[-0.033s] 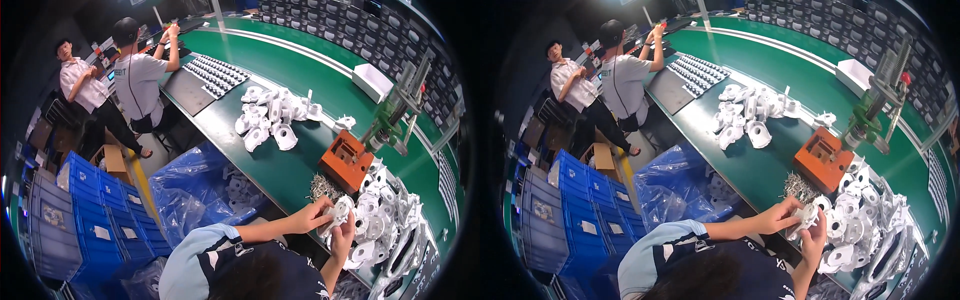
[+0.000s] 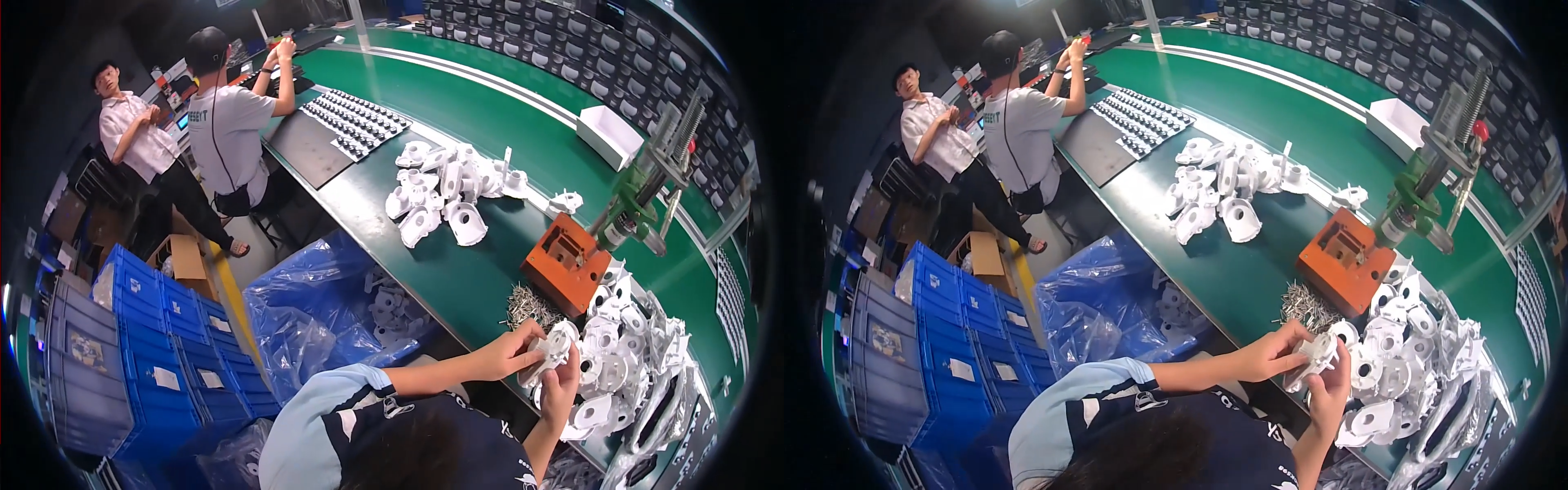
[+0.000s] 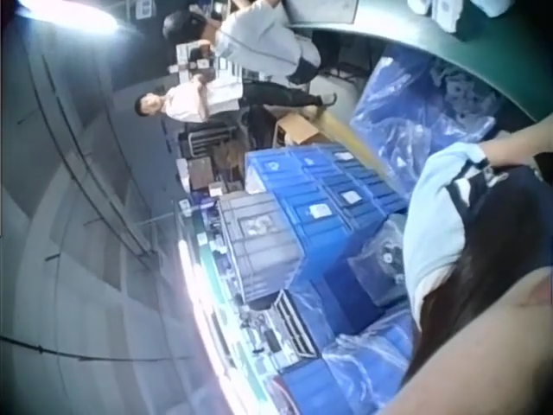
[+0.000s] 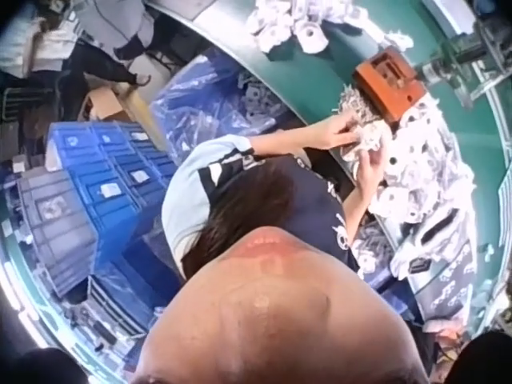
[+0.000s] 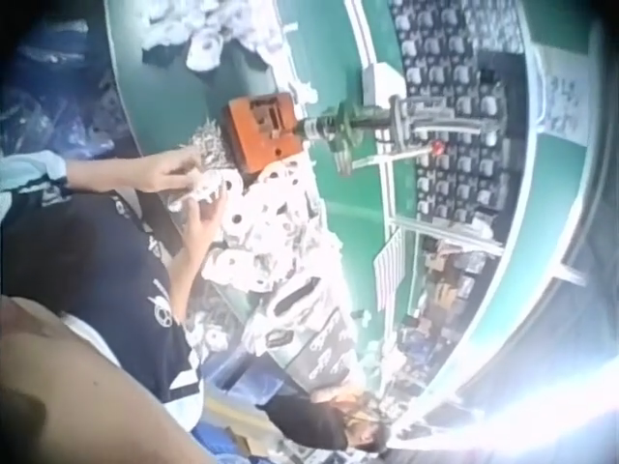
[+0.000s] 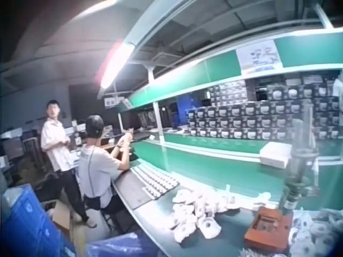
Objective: Manually assembling plastic components using a mechanical press and small screws on a factory line.
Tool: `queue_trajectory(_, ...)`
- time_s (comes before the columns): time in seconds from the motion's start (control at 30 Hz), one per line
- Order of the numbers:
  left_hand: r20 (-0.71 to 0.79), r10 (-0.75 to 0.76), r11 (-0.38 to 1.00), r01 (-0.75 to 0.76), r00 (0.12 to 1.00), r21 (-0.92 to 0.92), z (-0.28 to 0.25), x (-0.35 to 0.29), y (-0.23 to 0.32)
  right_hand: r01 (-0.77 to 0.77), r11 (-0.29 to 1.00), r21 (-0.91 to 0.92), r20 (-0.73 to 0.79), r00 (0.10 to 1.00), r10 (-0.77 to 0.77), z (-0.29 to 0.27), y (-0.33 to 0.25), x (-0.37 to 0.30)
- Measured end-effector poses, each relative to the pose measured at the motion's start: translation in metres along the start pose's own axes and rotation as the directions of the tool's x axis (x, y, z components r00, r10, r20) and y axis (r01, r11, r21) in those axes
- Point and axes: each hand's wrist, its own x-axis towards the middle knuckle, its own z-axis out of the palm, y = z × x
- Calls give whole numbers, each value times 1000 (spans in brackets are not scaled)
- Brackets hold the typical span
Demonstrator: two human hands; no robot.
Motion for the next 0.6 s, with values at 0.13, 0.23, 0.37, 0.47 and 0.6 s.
queue_trajectory(0.13, 94, -215, 941, 232, 972, -248, -4, 3, 18, -74, 997, -30, -21, 997, 73, 17, -22, 4)
queue_trajectory(0.23, 6, -98, 893, 91, 995, -440, 9, 1, 12, -93, 990, -106, -79, 993, 85, 14, -31, 4)
queue_trajectory(0.37, -53, 143, 982, -149, 988, -116, 22, 0, 10, 77, 975, -208, -175, 978, -114, 12, -27, 10)
queue_trajectory(0.47, -119, 22, 996, -11, 993, 92, 23, -2, 8, 114, 975, -190, -129, 982, -140, 21, -27, 6)
queue_trajectory(0.6, -73, -51, 975, 65, 996, 210, 7, 3, 18, 264, 879, -397, -101, 940, -327, -1, -23, -3)
